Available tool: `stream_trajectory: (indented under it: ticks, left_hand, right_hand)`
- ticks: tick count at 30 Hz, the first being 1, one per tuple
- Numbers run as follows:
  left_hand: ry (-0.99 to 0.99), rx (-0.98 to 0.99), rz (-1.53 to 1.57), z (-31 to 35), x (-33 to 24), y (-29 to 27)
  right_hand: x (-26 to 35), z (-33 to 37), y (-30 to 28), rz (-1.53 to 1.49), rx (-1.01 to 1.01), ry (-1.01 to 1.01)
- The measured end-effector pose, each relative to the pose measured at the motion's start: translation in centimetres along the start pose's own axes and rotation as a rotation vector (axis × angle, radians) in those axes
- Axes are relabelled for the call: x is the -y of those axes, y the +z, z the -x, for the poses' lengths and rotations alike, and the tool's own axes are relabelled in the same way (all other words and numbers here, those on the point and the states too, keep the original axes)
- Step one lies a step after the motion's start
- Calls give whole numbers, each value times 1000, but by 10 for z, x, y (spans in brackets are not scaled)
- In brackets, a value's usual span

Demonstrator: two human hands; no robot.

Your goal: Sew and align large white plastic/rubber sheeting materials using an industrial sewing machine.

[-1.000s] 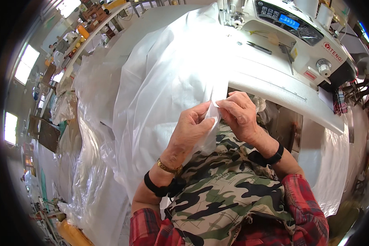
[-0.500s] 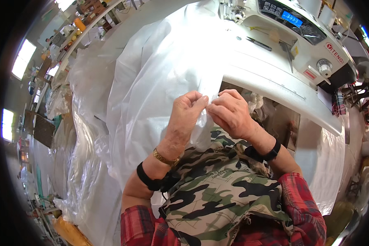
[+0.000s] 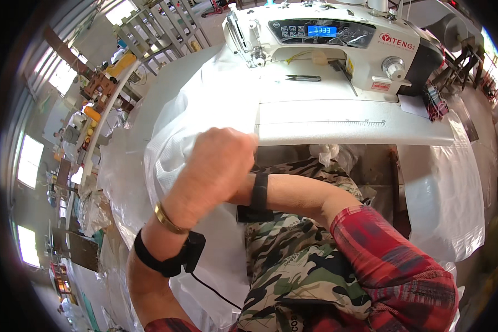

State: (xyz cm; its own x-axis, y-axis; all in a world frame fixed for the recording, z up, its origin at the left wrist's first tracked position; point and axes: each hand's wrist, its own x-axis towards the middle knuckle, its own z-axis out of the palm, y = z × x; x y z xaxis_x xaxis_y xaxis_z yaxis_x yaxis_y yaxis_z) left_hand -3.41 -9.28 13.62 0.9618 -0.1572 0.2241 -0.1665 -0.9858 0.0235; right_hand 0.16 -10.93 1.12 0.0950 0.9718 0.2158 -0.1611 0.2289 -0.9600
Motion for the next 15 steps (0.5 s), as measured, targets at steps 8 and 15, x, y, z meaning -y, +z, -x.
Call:
stream_trajectory:
  ticks: [8,15]
  left_hand:
    - [-91,61,12,68,-9,124]
    - [-532,-409,449,98,-15,182]
  right_hand:
    - [-91,64,-25,493,209,-177]
    - [-20,106,-99,1240,144,-474]
